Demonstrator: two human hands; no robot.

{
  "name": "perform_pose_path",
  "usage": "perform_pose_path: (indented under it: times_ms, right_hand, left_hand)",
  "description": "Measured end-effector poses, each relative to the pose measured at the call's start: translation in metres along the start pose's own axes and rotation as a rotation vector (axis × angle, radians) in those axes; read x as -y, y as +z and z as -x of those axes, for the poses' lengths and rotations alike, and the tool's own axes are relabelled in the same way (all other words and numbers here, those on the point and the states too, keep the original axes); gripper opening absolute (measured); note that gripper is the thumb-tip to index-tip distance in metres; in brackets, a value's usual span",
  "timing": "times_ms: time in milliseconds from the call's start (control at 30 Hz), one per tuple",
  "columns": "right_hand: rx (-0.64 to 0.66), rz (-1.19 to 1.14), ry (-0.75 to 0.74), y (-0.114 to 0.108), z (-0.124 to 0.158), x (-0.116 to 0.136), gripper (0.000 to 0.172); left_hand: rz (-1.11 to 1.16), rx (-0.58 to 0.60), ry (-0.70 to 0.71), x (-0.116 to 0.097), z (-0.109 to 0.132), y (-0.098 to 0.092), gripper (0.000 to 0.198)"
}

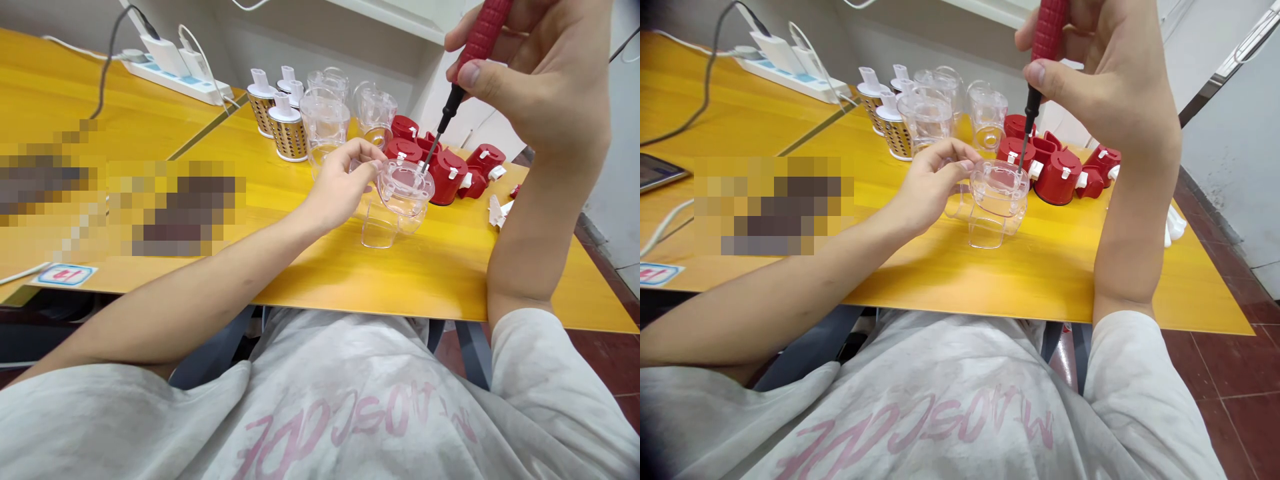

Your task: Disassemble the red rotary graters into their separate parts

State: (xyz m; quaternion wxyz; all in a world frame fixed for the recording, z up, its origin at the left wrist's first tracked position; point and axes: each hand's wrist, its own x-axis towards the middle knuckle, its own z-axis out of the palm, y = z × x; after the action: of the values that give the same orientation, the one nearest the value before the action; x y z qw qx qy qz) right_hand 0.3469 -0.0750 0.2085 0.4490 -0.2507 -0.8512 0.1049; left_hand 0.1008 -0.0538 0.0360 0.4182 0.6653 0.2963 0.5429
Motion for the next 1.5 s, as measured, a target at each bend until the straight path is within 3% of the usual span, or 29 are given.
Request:
perform_pose_path:
  times_ms: [267,467,667,967,1233,1500]
  right_hand:
    - [0.021,-0.087,-0.065,-0.004,0.001,-0.01,0.055]
    - [0.027,-0.058,-0.028,-0.004,0.005,-0.006,0.054]
    - [-0.056,-0.079,-0.006,-0.001,0.002,-0.007,0.057]
    - [-0.082,-0.044,0.007,-0.007,0.001,-0.016,0.058]
    - [0.01,-0.058,-0.018,-0.012,0.003,-0.012,0.06]
    - [-0.02,-0.115,-0.032,-0.007,0.003,-0.013,0.061]
  left_hand:
    - [-0.012,-0.001,-0.014,-0.002,0.001,0.0,0.006]
    - [0.001,0.008,-0.013,-0.004,0.001,-0.001,0.006]
    - [-0.005,0.0,-0.009,-0.006,0.001,0.0,0.005]
    - [0.016,0.001,-0.017,-0.003,0.001,0.0,0.005]
    - [0.015,-0.003,-0.012,-0.001,0.001,0.0,0.006]
    - [0.005,-0.005,-0.013,-0.003,0.001,0.0,0.006]
